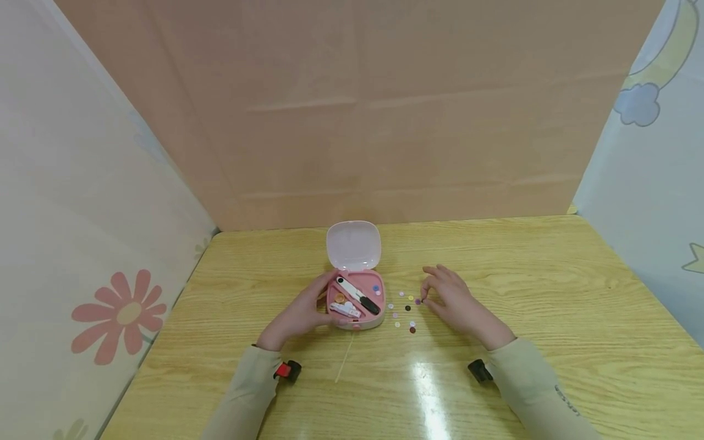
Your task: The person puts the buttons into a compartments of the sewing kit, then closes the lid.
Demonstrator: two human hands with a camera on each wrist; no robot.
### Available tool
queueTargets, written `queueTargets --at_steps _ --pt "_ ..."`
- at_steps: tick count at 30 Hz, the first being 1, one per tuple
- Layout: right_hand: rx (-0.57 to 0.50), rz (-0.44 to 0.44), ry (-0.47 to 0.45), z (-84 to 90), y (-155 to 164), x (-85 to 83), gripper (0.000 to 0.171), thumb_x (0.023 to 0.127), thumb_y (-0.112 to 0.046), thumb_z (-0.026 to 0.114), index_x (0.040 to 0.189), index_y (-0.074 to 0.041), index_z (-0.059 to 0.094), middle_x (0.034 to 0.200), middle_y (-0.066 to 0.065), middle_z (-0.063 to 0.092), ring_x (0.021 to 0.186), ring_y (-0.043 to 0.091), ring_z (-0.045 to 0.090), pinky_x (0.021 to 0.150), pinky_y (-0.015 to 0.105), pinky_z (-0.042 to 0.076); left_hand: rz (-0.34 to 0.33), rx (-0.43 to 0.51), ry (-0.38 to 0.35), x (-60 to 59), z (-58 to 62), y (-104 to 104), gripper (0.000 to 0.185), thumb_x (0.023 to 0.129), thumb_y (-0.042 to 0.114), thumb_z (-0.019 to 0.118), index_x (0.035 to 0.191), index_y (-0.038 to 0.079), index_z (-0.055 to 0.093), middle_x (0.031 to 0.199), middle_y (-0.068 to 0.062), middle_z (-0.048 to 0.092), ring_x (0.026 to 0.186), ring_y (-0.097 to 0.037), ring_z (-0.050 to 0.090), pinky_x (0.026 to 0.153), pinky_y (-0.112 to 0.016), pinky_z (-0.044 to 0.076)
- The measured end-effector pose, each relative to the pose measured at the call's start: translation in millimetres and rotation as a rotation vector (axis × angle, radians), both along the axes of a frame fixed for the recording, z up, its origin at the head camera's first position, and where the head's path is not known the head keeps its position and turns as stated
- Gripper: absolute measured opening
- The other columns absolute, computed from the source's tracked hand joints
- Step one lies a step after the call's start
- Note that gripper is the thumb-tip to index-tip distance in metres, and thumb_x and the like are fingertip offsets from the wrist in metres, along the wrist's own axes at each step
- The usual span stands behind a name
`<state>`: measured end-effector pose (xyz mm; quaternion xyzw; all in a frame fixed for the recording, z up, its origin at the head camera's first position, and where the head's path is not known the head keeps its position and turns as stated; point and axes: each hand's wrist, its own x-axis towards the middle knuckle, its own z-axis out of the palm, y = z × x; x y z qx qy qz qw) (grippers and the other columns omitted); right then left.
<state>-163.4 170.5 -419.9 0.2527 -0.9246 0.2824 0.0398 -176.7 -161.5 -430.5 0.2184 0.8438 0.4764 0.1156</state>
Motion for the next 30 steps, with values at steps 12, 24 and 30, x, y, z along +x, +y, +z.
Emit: queueTargets --at_steps 12,24,30 --pt "0.011 -0.026 0.003 10.2 -11 2.6 0.019 0.084 -0.007 0.073 0.082 -0.018 0.057 0.141 0.025 0.042 0.126 0.05 0.031 0.097 0.072 0.02 -0.008 -0.016 -0.016 -3.9 -3.0 -2 0.098 0.076 0.023 0.082 0.153 0.02 0.022 0.153 -0.001 0.028 0.138 -0.024 0.03 0.108 -0.039 0.034" --pt "0.032 0.003 0.042 20.8 -22 4.4 0.02 0.085 -0.005 0.072 0.084 -0.018 0.056 0.142 0.022 0.041 0.127 0.048 0.029 0.098 0.07 0.018 -0.001 0.012 -0.02 8.9 18.9 6 0.093 0.078 0.004 0.079 0.151 0.005 0.022 0.152 -0.016 0.027 0.137 -0.035 0.029 0.108 -0.05 0.031" --pt "0.034 0.003 0.051 26.9 -29 3.7 0.02 0.084 -0.006 0.073 0.084 -0.018 0.057 0.143 0.021 0.041 0.128 0.046 0.029 0.1 0.069 0.018 -0.008 -0.019 0.018 -0.1 1.6 0 0.096 0.077 0.012 0.081 0.152 0.009 0.022 0.152 -0.011 0.028 0.137 -0.03 0.031 0.107 -0.044 0.035"
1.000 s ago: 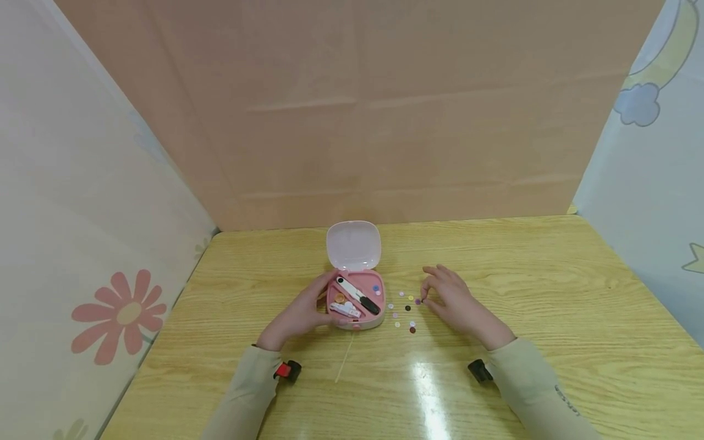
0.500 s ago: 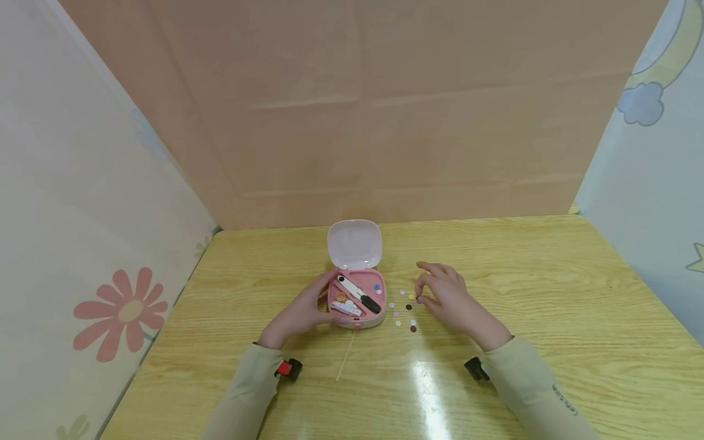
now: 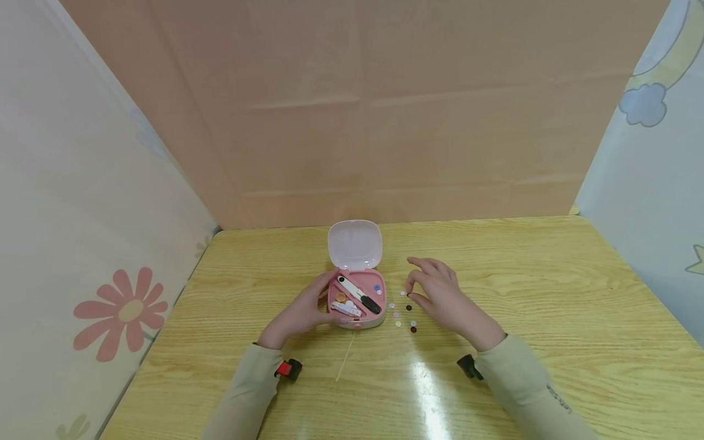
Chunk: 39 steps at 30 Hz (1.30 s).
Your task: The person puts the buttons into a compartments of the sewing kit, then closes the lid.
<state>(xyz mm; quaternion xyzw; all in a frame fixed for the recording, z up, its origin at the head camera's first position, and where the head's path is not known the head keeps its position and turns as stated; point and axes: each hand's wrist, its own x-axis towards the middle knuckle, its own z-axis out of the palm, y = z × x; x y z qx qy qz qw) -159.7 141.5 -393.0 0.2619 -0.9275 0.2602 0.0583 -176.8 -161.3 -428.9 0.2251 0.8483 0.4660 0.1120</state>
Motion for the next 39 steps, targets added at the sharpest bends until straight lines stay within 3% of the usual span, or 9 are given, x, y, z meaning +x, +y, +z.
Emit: queueTargets --at_steps 3,9,18,29,36,39 --pt "-0.003 -0.001 0.0 0.8 -4 -0.7 0.019 0.084 -0.006 0.073 0.084 -0.018 0.058 0.143 0.021 0.041 0.127 0.046 0.03 0.099 0.068 0.02 0.008 -0.011 -0.013 -2.7 -4.3 -2 0.097 0.076 0.015 0.082 0.153 0.014 0.022 0.153 -0.005 0.028 0.137 -0.025 0.031 0.108 -0.039 0.034" --pt "0.0 0.005 0.008 1.7 -10 -3.2 0.016 0.085 -0.006 0.072 0.084 -0.016 0.059 0.143 0.021 0.041 0.124 0.046 0.032 0.097 0.065 0.023 0.007 0.005 -0.021 -2.2 -4.2 -1 0.096 0.077 0.016 0.081 0.153 0.016 0.022 0.152 -0.005 0.028 0.137 -0.026 0.031 0.108 -0.042 0.034" --pt "0.001 0.025 0.027 0.1 -18 -7.2 0.016 0.085 -0.006 0.071 0.085 -0.015 0.059 0.143 0.021 0.04 0.125 0.044 0.031 0.097 0.061 0.024 -0.001 0.019 -0.024 0.8 2.6 3 0.094 0.078 0.004 0.079 0.152 0.007 0.02 0.153 -0.016 0.026 0.138 -0.034 0.027 0.109 -0.049 0.03" --pt "0.006 0.042 0.048 -0.1 -29 -11.7 0.016 0.084 -0.007 0.072 0.084 -0.016 0.059 0.141 0.02 0.043 0.127 0.044 0.031 0.102 0.064 0.019 0.008 0.006 -0.02 -2.1 -3.8 -1 0.097 0.076 0.018 0.082 0.153 0.015 0.023 0.152 -0.004 0.029 0.137 -0.025 0.031 0.108 -0.04 0.034" --pt "-0.005 0.074 0.072 0.9 -35 -12.5 0.017 0.083 -0.007 0.074 0.085 -0.015 0.06 0.14 0.021 0.044 0.126 0.044 0.032 0.101 0.063 0.02 -0.009 0.04 -0.036 -3.4 -5.7 0 0.096 0.078 0.008 0.079 0.153 0.009 0.019 0.154 -0.014 0.023 0.139 -0.034 0.025 0.108 -0.051 0.03" --pt "0.0 0.08 0.083 0.4 -37 -13.1 0.018 0.083 -0.007 0.075 0.085 -0.015 0.059 0.139 0.021 0.044 0.126 0.044 0.032 0.101 0.063 0.021 -0.009 0.039 -0.036 -3.1 -4.5 0 0.095 0.078 0.008 0.079 0.153 0.01 0.019 0.154 -0.013 0.023 0.139 -0.033 0.025 0.108 -0.051 0.03"
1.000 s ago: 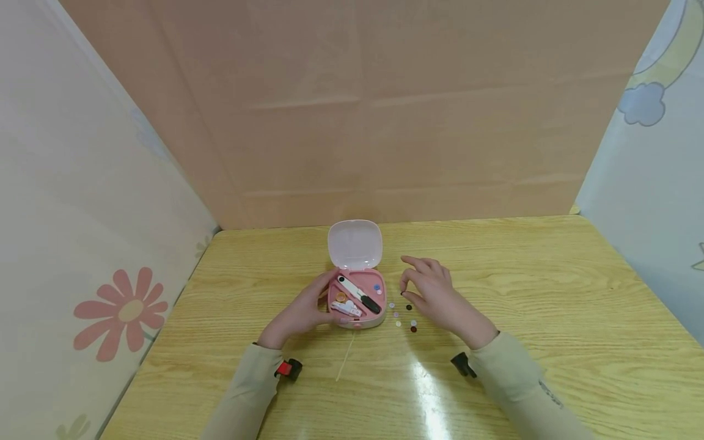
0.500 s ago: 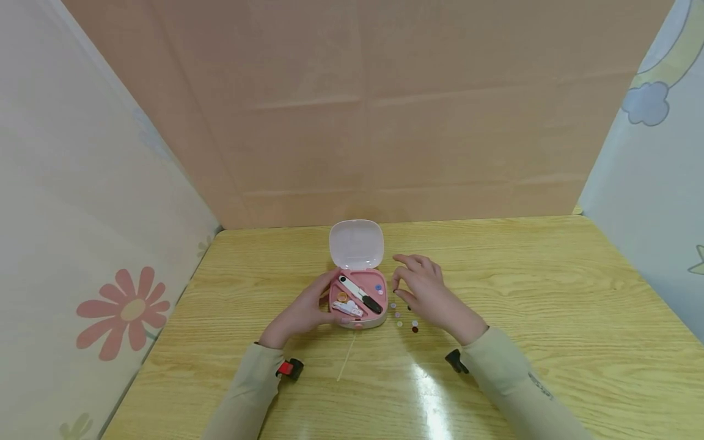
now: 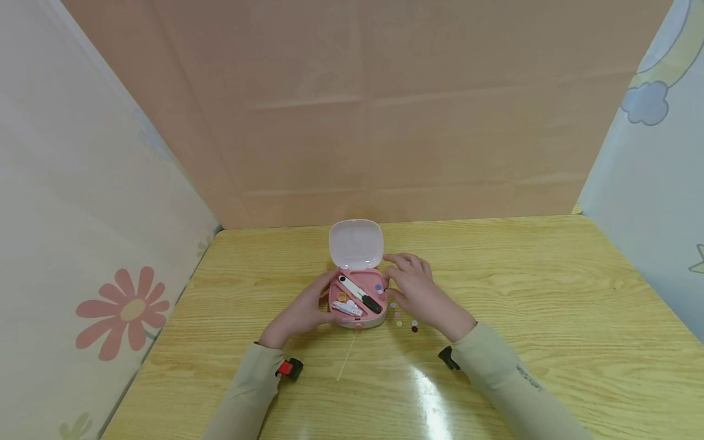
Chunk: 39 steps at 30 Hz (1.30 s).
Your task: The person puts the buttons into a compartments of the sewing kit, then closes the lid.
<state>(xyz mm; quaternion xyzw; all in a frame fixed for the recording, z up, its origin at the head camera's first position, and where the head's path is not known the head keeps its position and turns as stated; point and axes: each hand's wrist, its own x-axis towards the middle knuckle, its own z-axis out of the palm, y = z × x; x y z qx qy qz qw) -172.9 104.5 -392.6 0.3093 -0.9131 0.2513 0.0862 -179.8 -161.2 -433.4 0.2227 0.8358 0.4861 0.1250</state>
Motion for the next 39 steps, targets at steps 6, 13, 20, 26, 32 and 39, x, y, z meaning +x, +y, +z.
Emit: queueTargets --at_steps 6,13,20,26,32,39 --pt "0.019 -0.007 0.02 -2.7 -3 -3.6 0.017 0.083 -0.009 0.075 0.084 -0.016 0.059 0.138 0.02 0.046 0.126 0.044 0.033 0.102 0.062 0.023 0.008 -0.031 0.012 -0.5 1.5 -1 0.096 0.077 0.015 0.081 0.153 0.016 0.022 0.154 -0.005 0.026 0.138 -0.026 0.029 0.108 -0.042 0.033" --pt "0.026 0.004 0.023 -4.6 -7 -10.3 0.016 0.085 -0.012 0.074 0.085 -0.016 0.058 0.137 0.019 0.046 0.126 0.041 0.033 0.103 0.06 0.022 0.009 -0.044 0.0 -0.8 2.5 -2 0.098 0.077 0.017 0.082 0.153 0.014 0.021 0.155 -0.004 0.024 0.139 -0.022 0.028 0.108 -0.038 0.033" --pt "0.081 0.001 0.012 -5.2 -13 -14.8 0.012 0.085 -0.009 0.072 0.084 -0.016 0.062 0.137 0.016 0.047 0.126 0.04 0.034 0.103 0.059 0.023 0.014 -0.058 0.002 -0.7 2.0 -2 0.097 0.077 0.019 0.081 0.153 0.015 0.022 0.155 -0.004 0.024 0.138 -0.023 0.028 0.108 -0.038 0.034" --pt "0.095 0.007 0.04 -6.9 -17 -16.2 0.014 0.085 -0.006 0.071 0.083 -0.016 0.061 0.135 0.016 0.049 0.124 0.039 0.036 0.102 0.058 0.024 0.009 -0.055 0.008 -0.5 1.3 -2 0.096 0.077 0.018 0.081 0.153 0.013 0.022 0.154 -0.004 0.025 0.138 -0.023 0.029 0.108 -0.038 0.034" --pt "0.101 0.011 0.07 -9.1 -19 -17.9 0.014 0.085 -0.004 0.069 0.082 -0.016 0.061 0.132 0.015 0.052 0.122 0.038 0.038 0.101 0.057 0.026 0.014 -0.052 0.002 0.0 2.0 -2 0.096 0.077 0.017 0.081 0.153 0.014 0.022 0.154 -0.004 0.025 0.138 -0.023 0.029 0.108 -0.038 0.034" --pt "0.106 0.01 0.073 -10.8 -21 -17.9 0.016 0.086 -0.002 0.066 0.081 -0.016 0.061 0.131 0.015 0.052 0.124 0.039 0.037 0.103 0.057 0.025 0.028 -0.049 0.0 0.4 1.5 -2 0.096 0.077 0.017 0.082 0.153 0.017 0.023 0.154 -0.003 0.027 0.138 -0.025 0.029 0.108 -0.041 0.033"
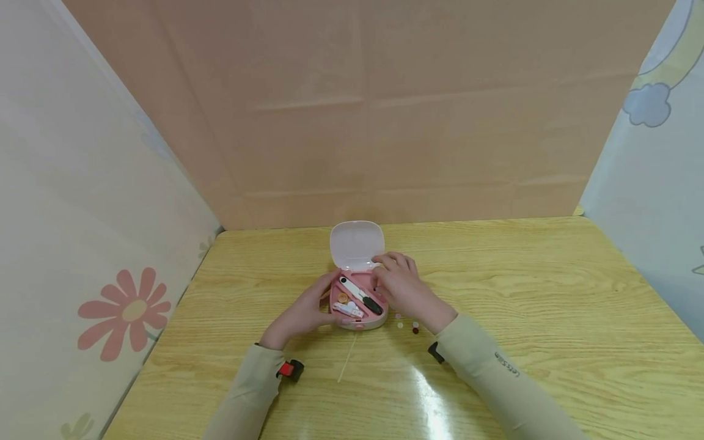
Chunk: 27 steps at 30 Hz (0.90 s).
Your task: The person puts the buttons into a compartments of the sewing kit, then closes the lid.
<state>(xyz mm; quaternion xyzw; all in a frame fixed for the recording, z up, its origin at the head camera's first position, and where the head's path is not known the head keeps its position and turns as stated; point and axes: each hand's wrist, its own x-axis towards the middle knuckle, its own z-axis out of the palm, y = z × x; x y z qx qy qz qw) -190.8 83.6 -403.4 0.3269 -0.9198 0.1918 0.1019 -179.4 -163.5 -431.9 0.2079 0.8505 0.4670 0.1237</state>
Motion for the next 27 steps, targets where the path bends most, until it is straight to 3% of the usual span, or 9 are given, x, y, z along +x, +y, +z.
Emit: queueTargets --at_steps 5,12,16,19,27 --pt "-0.006 0.003 0.011 -1.2 0 0.5 0.009 0.088 -0.005 0.067 0.086 -0.014 0.065 0.131 0.015 0.052 0.125 0.039 0.037 0.103 0.056 0.024 -0.008 0.015 -0.002 2.7 2.3 1 0.095 0.078 0.011 0.08 0.153 0.012 0.021 0.154 -0.009 0.025 0.138 -0.03 0.029 0.109 -0.044 0.032" --pt "-0.011 0.003 0.024 -1.8 2 0.8 0.008 0.087 -0.006 0.069 0.09 -0.014 0.067 0.131 0.015 0.053 0.125 0.038 0.037 0.102 0.056 0.025 -0.028 0.048 -0.022 15.5 28.8 6 0.092 0.079 0.004 0.078 0.151 0.001 0.021 0.153 -0.019 0.025 0.137 -0.036 0.029 0.108 -0.049 0.031" --pt "-0.013 0.0 0.022 -1.6 3 1.8 0.008 0.087 -0.008 0.07 0.091 -0.014 0.067 0.131 0.015 0.052 0.126 0.039 0.036 0.102 0.056 0.024 -0.028 0.053 -0.023 17.1 31.5 7 0.091 0.079 0.004 0.077 0.151 0.001 0.021 0.152 -0.019 0.025 0.137 -0.036 0.029 0.108 -0.049 0.032" --pt "-0.02 -0.003 0.003 -0.9 5 3.1 0.009 0.086 -0.01 0.071 0.092 -0.014 0.067 0.133 0.015 0.051 0.127 0.039 0.034 0.104 0.057 0.022 -0.028 0.045 -0.022 16.0 29.6 7 0.092 0.079 0.005 0.078 0.151 0.002 0.021 0.153 -0.018 0.025 0.138 -0.035 0.028 0.108 -0.048 0.032" --pt "-0.052 -0.014 -0.025 -0.3 14 7.1 0.01 0.085 -0.013 0.073 0.092 -0.014 0.066 0.134 0.016 0.05 0.13 0.04 0.03 0.105 0.058 0.017 -0.014 0.04 0.0 2.4 1.1 1 0.096 0.077 0.009 0.08 0.153 0.012 0.021 0.154 -0.01 0.025 0.139 -0.031 0.027 0.108 -0.047 0.031"
